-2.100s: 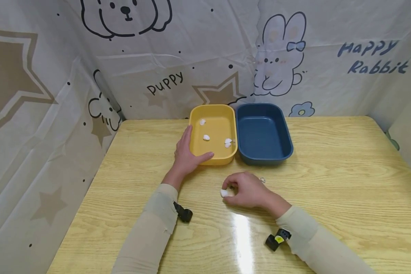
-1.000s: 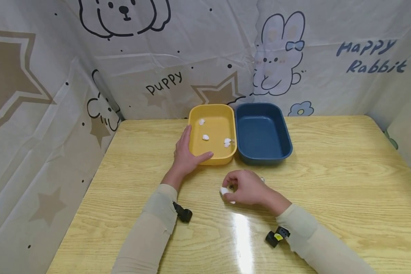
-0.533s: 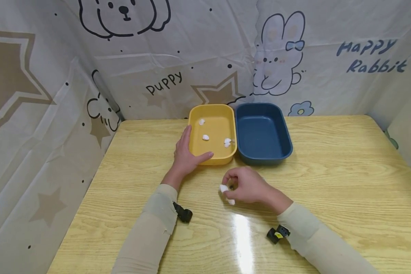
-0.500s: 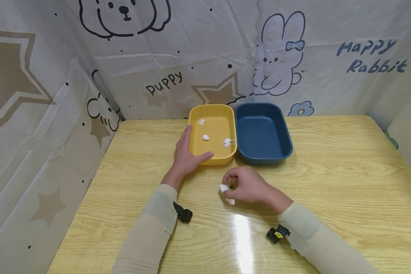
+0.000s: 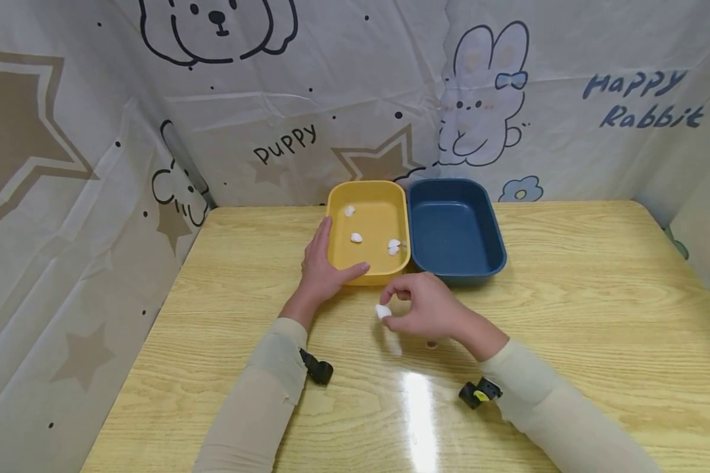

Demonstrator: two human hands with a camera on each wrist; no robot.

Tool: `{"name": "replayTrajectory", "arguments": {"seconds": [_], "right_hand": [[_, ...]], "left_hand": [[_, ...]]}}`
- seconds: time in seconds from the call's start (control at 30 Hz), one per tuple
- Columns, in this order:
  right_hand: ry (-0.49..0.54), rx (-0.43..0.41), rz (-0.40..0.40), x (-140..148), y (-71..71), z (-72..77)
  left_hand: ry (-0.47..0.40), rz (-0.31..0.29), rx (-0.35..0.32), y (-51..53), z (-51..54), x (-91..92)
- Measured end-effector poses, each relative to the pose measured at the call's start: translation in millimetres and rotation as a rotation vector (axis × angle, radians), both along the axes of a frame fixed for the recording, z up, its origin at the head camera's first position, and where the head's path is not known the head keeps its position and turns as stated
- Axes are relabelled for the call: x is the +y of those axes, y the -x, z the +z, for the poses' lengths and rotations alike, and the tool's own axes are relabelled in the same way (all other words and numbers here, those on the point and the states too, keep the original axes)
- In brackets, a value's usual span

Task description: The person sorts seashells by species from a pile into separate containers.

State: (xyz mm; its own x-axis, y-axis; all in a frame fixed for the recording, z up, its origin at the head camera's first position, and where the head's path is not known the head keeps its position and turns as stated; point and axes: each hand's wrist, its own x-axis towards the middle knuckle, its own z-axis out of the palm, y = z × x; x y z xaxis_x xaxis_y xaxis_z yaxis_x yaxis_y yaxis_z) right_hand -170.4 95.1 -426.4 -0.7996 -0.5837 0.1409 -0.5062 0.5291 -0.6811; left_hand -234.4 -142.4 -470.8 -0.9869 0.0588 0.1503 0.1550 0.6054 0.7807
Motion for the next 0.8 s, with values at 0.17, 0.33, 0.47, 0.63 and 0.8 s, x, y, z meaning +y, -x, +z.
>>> {"name": "replayTrajectory", "arguments": {"seconds": [0.17,0.33,0.47,0.63,0.8], "right_hand": [[0.038,0.028,0.007,-2.8,3.8,11.8],[0.071,0.046,0.007,-4.6,8.2,21.7],[0.091,0.051,0.01,-6.1,12.2,26.3],[0.125,0.084,0.01,-8.3,19.5,30.7],[0.169,0.113,0.004,-10.5,26.3,37.2]], "left_hand": [[0.01,-0.001,-0.001,0.4,0.2,0.4],[0.008,-0.008,0.004,-0.2,1.3,0.4],[0.005,-0.012,0.007,-0.5,1.1,0.2],[0.005,-0.015,0.006,-0.5,0.6,0.4],[0.016,-0.013,0.014,0.6,0.3,-0.3]]}}
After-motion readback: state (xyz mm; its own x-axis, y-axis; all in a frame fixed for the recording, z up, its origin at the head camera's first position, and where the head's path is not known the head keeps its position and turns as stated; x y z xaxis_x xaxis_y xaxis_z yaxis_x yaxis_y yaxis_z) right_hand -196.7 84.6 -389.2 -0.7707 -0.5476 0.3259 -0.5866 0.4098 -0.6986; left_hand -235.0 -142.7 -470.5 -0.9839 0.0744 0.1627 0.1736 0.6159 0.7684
